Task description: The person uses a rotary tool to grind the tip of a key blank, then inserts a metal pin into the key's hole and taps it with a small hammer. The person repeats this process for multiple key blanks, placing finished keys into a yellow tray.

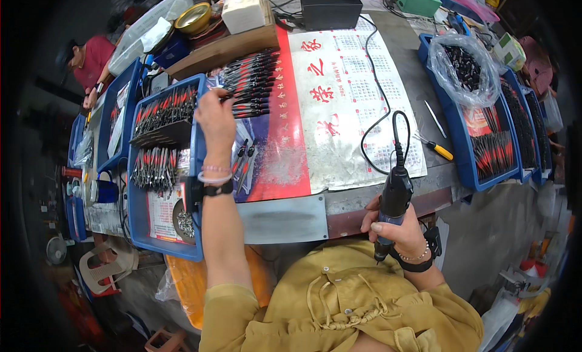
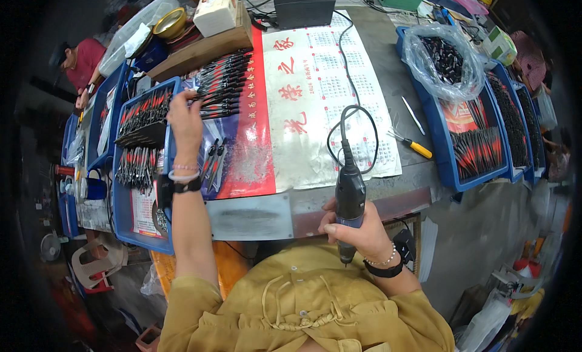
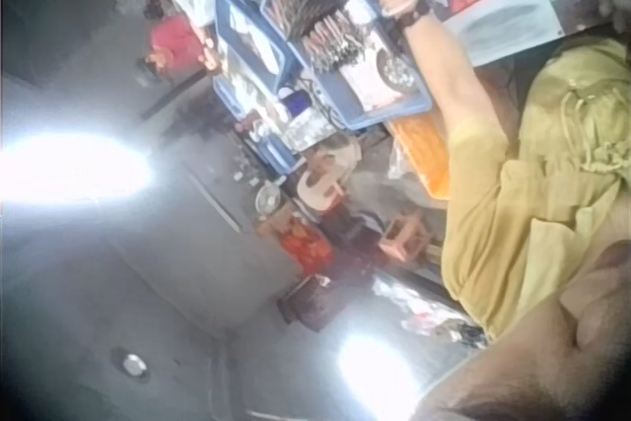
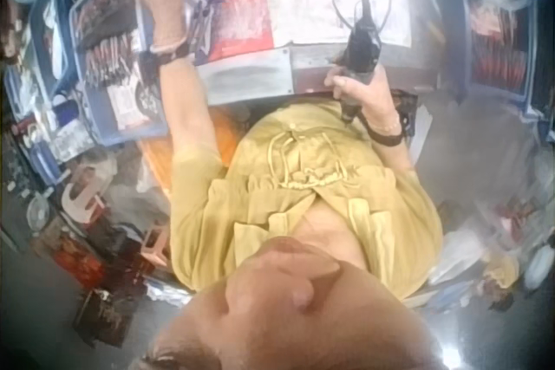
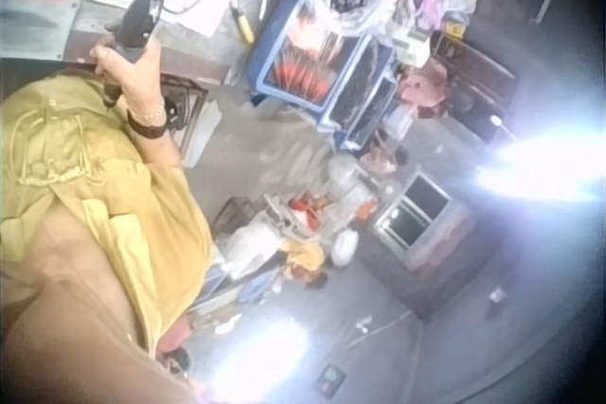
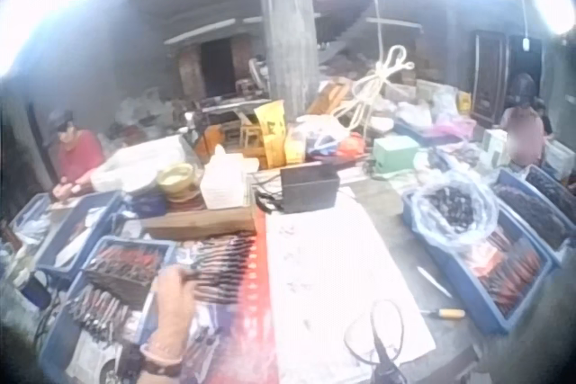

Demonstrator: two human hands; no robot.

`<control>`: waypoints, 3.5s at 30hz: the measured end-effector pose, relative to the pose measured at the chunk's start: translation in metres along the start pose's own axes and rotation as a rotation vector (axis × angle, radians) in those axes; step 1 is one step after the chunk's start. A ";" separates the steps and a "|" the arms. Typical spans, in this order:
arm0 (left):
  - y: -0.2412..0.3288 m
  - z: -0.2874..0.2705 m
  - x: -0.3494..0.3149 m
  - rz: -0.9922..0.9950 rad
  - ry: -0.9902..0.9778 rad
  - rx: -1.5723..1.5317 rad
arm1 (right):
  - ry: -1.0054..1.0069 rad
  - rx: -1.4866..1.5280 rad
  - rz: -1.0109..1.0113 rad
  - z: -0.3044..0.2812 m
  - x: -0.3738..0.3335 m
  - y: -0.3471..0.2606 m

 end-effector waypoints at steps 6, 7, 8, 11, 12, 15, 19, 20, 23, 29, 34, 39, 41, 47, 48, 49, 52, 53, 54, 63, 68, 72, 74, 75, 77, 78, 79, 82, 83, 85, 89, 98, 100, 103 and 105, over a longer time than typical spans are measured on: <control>0.092 -0.063 -0.080 -0.246 -0.085 -0.658 | -0.003 -0.037 -0.049 -0.001 -0.004 -0.010; 0.116 -0.058 -0.109 -0.262 -0.332 -0.749 | -0.003 -0.044 -0.061 -0.001 -0.005 -0.010; 0.135 -0.053 -0.140 -0.334 -0.516 -0.790 | -0.002 -0.050 -0.072 -0.001 -0.006 -0.011; 0.168 -0.028 -0.228 -0.725 -0.988 -1.094 | 0.002 -0.071 -0.044 -0.003 -0.009 -0.004; 0.174 -0.025 -0.245 -0.798 -1.003 -1.192 | 0.015 -0.104 -0.045 -0.004 -0.011 -0.001; 0.181 -0.015 -0.298 -1.102 -1.193 -1.293 | 0.032 -0.208 -0.038 -0.008 -0.016 0.009; 0.178 -0.005 -0.324 -1.228 -1.110 -1.355 | 0.049 -0.327 -0.033 -0.011 -0.017 0.024; 0.179 -0.003 -0.321 -1.155 -1.073 -1.380 | 0.049 -0.321 -0.006 -0.011 -0.017 0.029; 0.178 0.005 -0.332 -1.377 -1.043 -1.505 | 0.025 -0.392 0.023 -0.007 -0.014 0.036; 0.189 0.013 -0.336 -1.624 -0.990 -1.749 | 0.050 -0.435 0.001 -0.003 -0.001 0.041; 0.191 0.014 -0.343 -1.758 -0.922 -1.805 | -0.011 -0.660 0.047 -0.005 0.011 0.048; 0.192 0.015 -0.342 -1.662 -0.864 -1.797 | -0.007 -0.733 0.068 -0.005 0.011 0.047; 0.193 0.012 -0.340 -1.591 -0.883 -1.807 | 0.032 -0.697 -0.003 -0.005 0.006 0.035; 0.187 0.007 -0.337 -1.439 -0.986 -1.666 | -0.252 -0.180 -0.565 0.023 -0.020 -0.032; 0.188 0.008 -0.336 -1.429 -1.000 -1.664 | -0.345 -0.158 -0.619 0.032 -0.024 -0.039; 0.188 0.008 -0.334 -1.406 -1.006 -1.676 | -0.402 -0.219 -0.710 0.040 -0.028 -0.046; 0.189 0.009 -0.335 -1.488 -1.039 -1.695 | -0.440 -0.270 -0.826 0.061 -0.035 -0.054; 0.189 0.009 -0.336 -1.520 -1.040 -1.706 | -0.476 -0.278 -0.831 0.068 -0.033 -0.054; 0.189 0.009 -0.337 -1.530 -1.054 -1.684 | -0.463 -0.276 -0.843 0.073 -0.032 -0.052; 0.188 0.006 -0.337 -1.603 -1.048 -1.632 | -0.464 -0.256 -0.839 0.083 -0.026 -0.041; 0.187 0.008 -0.338 -1.567 -1.094 -1.614 | -0.445 -0.263 -0.794 0.080 -0.019 -0.046; 0.188 0.010 -0.343 -1.685 -1.066 -1.778 | -0.410 -0.537 -0.512 0.068 0.003 -0.037; 0.189 0.012 -0.343 -1.712 -1.073 -1.876 | -0.221 -0.736 -0.260 0.045 0.018 -0.016; 0.189 0.013 -0.345 -1.720 -1.088 -1.896 | -0.150 -0.782 -0.162 0.035 0.022 -0.005; 0.190 0.013 -0.347 -1.750 -1.100 -1.932 | -0.081 -0.510 0.052 0.017 0.030 0.025; 0.190 0.013 -0.347 -1.754 -1.082 -1.960 | -0.066 -0.483 0.162 0.011 0.029 0.038; 0.190 0.013 -0.348 -1.775 -1.058 -1.963 | -0.046 -0.447 0.293 0.004 0.028 0.052; 0.190 0.012 -0.349 -1.790 -0.995 -1.947 | -0.079 -0.482 0.232 0.001 0.029 0.057; 0.191 0.012 -0.349 -1.791 -0.967 -1.943 | -0.087 -0.496 0.236 0.001 0.028 0.056; 0.191 0.014 -0.346 -1.770 -0.914 -1.943 | -0.053 -0.545 0.199 0.001 0.026 0.054; 0.192 0.012 -0.347 -1.755 -0.850 -1.923 | -0.016 -0.566 0.201 0.005 0.022 0.053; 0.190 0.009 -0.344 -1.566 -0.867 -1.760 | -0.001 -0.573 0.151 0.002 0.018 0.055; 0.188 0.010 -0.343 -1.574 -0.903 -1.762 | -0.007 -0.554 0.128 0.003 0.018 0.051; 0.187 0.009 -0.339 -1.577 -0.945 -1.793 | -0.042 -0.772 0.084 0.005 0.019 0.034; 0.185 0.008 -0.337 -1.564 -0.972 -1.746 | -0.220 -0.431 0.012 0.019 0.020 0.015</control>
Point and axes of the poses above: each hand's wrist, its own x-axis towards the middle knuckle, its own z-axis out of the palm, y = z × x, the point moved 8 cm from there along x, towards the middle knuckle, and after that the axes turned 2 degrees about -z, right-handed, at the moved point
